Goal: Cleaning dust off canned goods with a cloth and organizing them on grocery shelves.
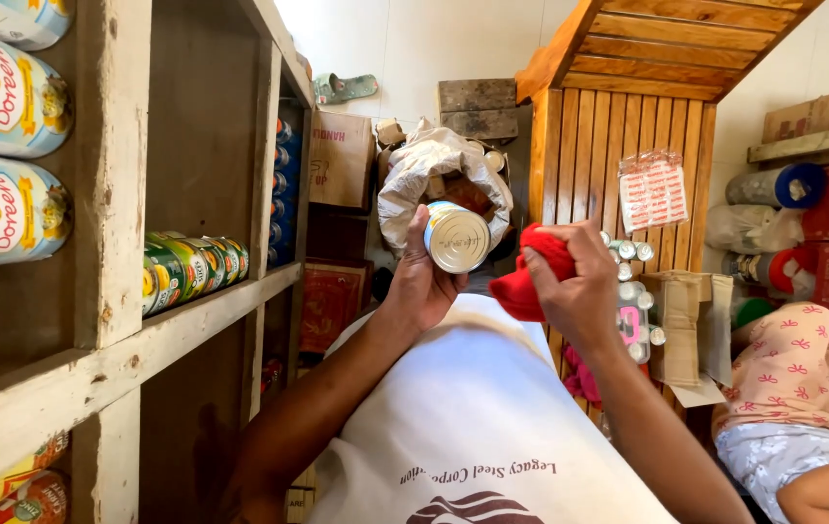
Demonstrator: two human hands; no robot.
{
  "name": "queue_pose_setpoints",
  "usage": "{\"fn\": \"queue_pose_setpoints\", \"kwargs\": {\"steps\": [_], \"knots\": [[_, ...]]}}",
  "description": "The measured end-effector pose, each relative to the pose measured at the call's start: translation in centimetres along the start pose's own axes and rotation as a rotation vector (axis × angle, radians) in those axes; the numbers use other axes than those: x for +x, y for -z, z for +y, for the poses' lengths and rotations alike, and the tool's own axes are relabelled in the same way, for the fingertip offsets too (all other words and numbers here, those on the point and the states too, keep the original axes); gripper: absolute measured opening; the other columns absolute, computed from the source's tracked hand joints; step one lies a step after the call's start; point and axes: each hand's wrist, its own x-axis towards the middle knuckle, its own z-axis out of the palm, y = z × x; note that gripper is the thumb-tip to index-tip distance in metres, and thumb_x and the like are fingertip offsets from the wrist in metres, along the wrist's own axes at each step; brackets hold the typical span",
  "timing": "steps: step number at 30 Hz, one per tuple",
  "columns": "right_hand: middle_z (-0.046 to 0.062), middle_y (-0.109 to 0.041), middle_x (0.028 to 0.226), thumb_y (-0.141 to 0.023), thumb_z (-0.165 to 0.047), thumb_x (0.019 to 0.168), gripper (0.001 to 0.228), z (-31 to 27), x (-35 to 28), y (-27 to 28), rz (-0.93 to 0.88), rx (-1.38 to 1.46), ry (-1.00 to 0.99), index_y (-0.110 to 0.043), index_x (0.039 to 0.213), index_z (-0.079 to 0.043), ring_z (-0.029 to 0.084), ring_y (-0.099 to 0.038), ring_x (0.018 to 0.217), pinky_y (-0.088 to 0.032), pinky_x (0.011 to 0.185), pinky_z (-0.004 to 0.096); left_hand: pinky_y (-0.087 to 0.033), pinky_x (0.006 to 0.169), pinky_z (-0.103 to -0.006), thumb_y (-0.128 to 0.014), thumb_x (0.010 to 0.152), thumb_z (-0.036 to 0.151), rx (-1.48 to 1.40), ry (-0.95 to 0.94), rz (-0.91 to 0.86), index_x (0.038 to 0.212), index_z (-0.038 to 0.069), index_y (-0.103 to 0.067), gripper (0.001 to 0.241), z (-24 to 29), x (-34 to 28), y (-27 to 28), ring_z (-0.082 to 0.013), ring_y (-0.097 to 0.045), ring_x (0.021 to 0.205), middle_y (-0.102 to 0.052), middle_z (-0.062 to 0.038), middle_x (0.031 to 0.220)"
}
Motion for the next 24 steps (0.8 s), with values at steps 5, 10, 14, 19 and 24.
{"fn": "queue_pose_setpoints", "kwargs": {"steps": [5, 10, 14, 19, 24], "knots": [[0.008, -0.067, 0.104, -0.083, -0.026, 0.088, 0.029, -2.3, -1.0, -3.5, -0.009, -0.115, 0.169, -0.076, 0.113, -0.015, 0.036, -0.071, 0.091, -0.057, 0.077, 0.046, -0.066, 0.056, -0.0385, -0.074, 0.09, 0.053, 0.062, -0.117, 0.019, 0.1, 0.006, -0.064, 0.048, -0.1, -0.8, -1.8, -0.027, -0.076, 0.071, -0.075, -0.014, 0.089], [0.002, -0.068, 0.097, -0.084, -0.027, 0.084, 0.022, -2.5, 0.4, -3.6, 0.066, -0.306, 0.378, -0.079, 0.105, -0.023, 0.03, -0.071, 0.078, -0.058, 0.066, 0.043, -0.067, 0.064, -0.0427, -0.08, 0.088, 0.045, 0.159, -0.207, 0.063, 0.11, 0.01, -0.053, 0.05, -1.6, 0.8, 0.0, -0.028, -0.075, 0.076, -0.071, -0.016, 0.096], [-0.001, -0.065, 0.091, -0.082, -0.022, 0.084, 0.014, -1.0, -0.4, -2.8, 0.087, -0.425, 0.379, -0.078, 0.097, -0.02, 0.026, -0.07, 0.076, -0.058, 0.066, 0.037, -0.067, 0.067, -0.0413, -0.076, 0.09, 0.047, 0.133, -0.204, 0.06, 0.113, 0.012, -0.048, 0.05, -0.9, -0.8, -1.7, -0.0253, -0.073, 0.078, -0.067, -0.014, 0.096], [0.003, -0.067, 0.09, -0.083, -0.02, 0.076, 0.023, -3.8, -1.0, -3.6, -0.065, -0.308, 0.31, -0.076, 0.098, -0.02, 0.032, -0.071, 0.077, -0.058, 0.062, 0.046, -0.067, 0.067, -0.0438, -0.075, 0.09, 0.048, 0.11, -0.203, 0.057, 0.112, 0.013, -0.046, 0.051, -0.6, -0.4, -1.7, -0.0263, -0.073, 0.079, -0.066, -0.014, 0.097], [0.003, -0.066, 0.091, -0.082, -0.02, 0.08, 0.02, -4.3, 2.0, -3.2, 0.014, -0.344, 0.407, -0.077, 0.1, -0.02, 0.032, -0.07, 0.078, -0.057, 0.063, 0.044, -0.066, 0.066, -0.0402, -0.079, 0.09, 0.042, 0.108, -0.206, 0.081, 0.109, 0.012, -0.048, 0.047, -1.7, 0.4, -0.8, -0.024, -0.073, 0.077, -0.067, -0.014, 0.094]]}}
